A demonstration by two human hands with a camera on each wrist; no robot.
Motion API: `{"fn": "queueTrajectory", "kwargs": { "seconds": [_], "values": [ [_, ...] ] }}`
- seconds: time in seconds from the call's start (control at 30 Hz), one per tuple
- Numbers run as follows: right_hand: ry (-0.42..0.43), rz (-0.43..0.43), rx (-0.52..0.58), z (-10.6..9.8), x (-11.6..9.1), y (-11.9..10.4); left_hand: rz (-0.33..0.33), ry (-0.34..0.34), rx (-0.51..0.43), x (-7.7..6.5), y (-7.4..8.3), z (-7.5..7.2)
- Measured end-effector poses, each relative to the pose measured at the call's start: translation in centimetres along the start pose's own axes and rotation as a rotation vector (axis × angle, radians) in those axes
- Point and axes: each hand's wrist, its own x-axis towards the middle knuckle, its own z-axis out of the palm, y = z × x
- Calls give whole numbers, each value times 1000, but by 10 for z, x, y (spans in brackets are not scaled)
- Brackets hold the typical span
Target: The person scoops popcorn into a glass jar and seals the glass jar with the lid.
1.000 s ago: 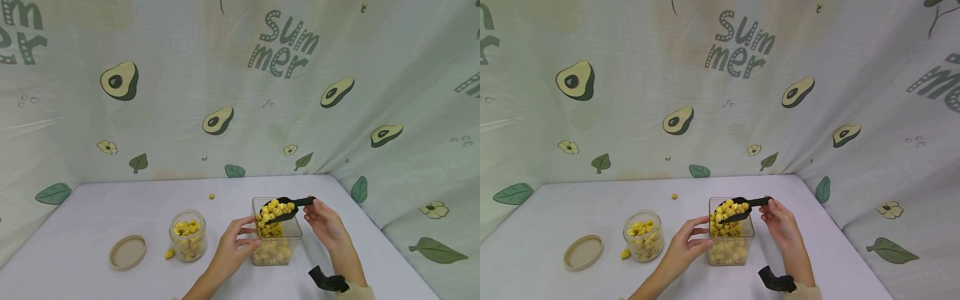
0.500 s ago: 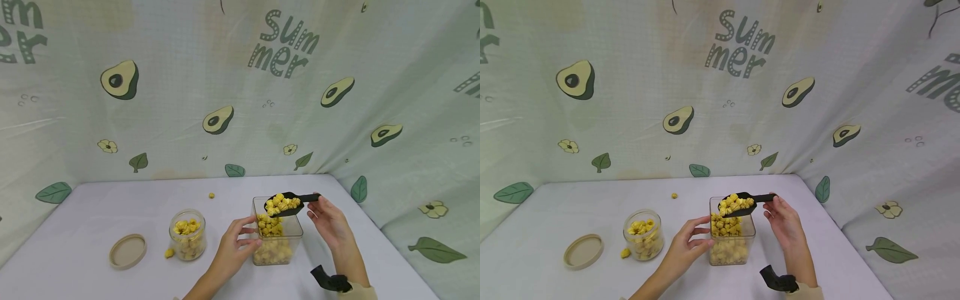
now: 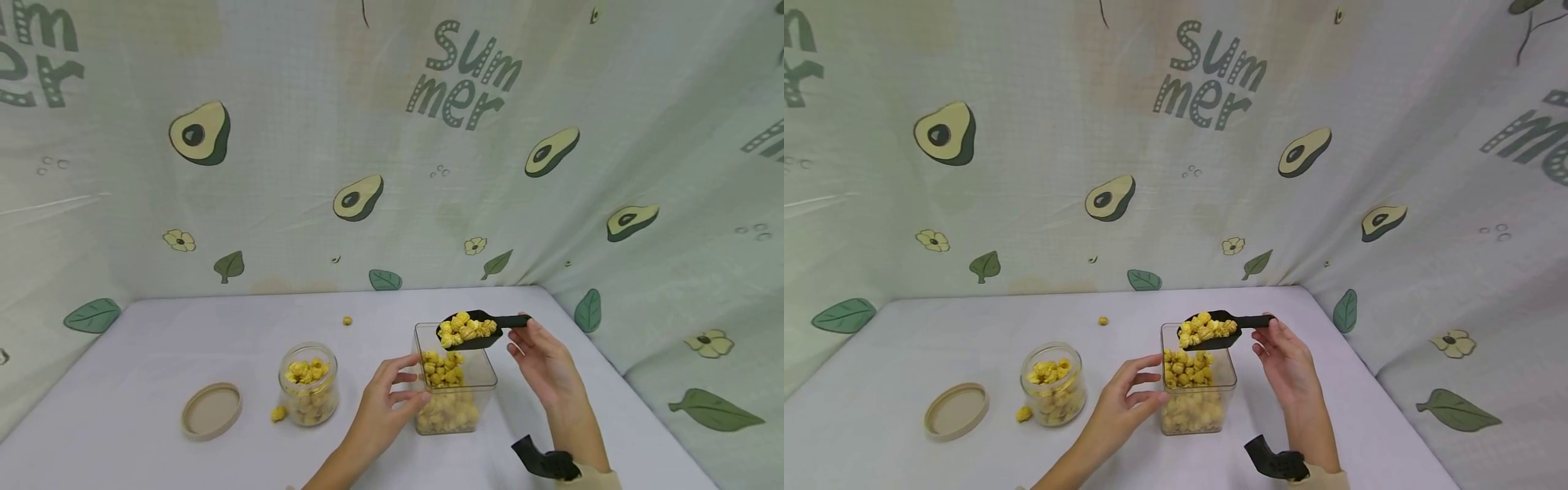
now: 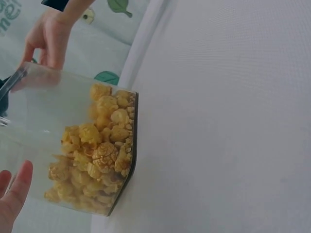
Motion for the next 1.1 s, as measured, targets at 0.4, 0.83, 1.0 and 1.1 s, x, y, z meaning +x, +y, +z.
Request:
{"fn": "queueTrajectory", "kwargs": {
  "seconds": [0.4, 0.83, 1.0, 1.1],
  "values": [
    [-17, -48, 36, 5, -3, -6, 33, 14, 47, 6, 15, -14],
    [-3, -73, 17, 24, -5, -2, 51, 101, 101, -7, 34, -31],
    [-7, -70, 31, 32, -6, 1, 121, 150, 221, -14, 40, -46],
    [16, -72, 31, 37, -7, 2, 186, 175, 302, -19, 41, -59]
  ]
}}
